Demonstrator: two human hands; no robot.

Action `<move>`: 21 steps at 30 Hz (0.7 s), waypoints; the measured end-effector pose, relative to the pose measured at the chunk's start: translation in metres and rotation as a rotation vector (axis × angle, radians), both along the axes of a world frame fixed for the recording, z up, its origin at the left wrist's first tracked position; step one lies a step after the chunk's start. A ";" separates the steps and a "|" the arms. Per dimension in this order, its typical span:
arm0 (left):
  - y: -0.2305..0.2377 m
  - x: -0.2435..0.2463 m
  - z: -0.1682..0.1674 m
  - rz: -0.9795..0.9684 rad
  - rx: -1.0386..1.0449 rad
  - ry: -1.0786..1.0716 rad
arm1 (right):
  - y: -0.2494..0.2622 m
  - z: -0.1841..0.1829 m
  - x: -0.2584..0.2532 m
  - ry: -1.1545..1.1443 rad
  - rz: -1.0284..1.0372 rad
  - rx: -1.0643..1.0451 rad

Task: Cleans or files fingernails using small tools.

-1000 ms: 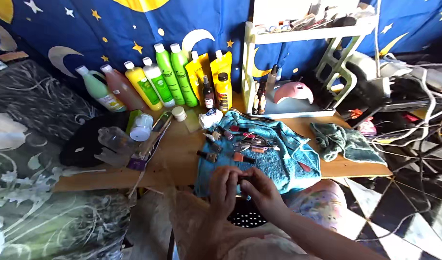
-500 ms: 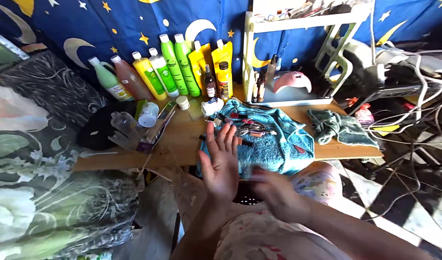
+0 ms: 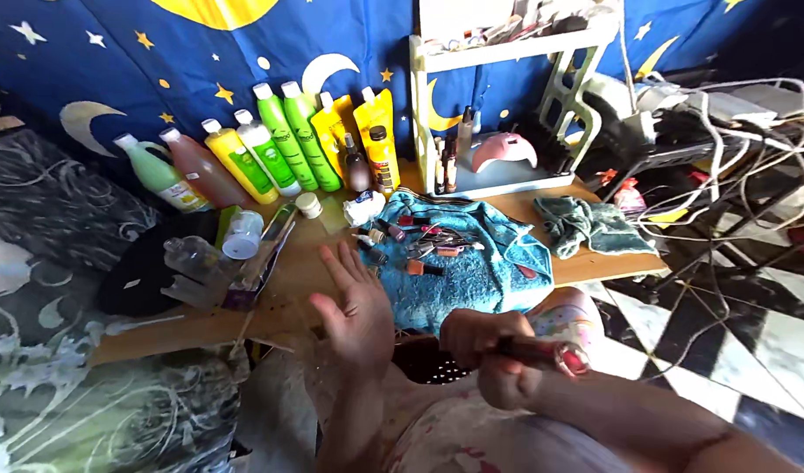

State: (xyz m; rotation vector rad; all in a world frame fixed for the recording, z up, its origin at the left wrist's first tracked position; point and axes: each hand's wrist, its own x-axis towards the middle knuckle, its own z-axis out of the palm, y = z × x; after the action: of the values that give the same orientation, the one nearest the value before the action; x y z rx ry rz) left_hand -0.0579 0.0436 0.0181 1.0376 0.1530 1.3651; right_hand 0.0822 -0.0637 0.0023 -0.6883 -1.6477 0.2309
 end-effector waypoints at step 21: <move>0.004 0.007 0.003 -0.065 0.025 0.046 | -0.013 0.012 0.002 -0.233 -0.056 -0.218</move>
State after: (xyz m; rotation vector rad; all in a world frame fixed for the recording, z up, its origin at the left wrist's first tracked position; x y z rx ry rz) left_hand -0.0508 0.0473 0.0215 1.0865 0.1349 1.2879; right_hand 0.0842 -0.0771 0.0138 -0.9541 -1.8391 0.3014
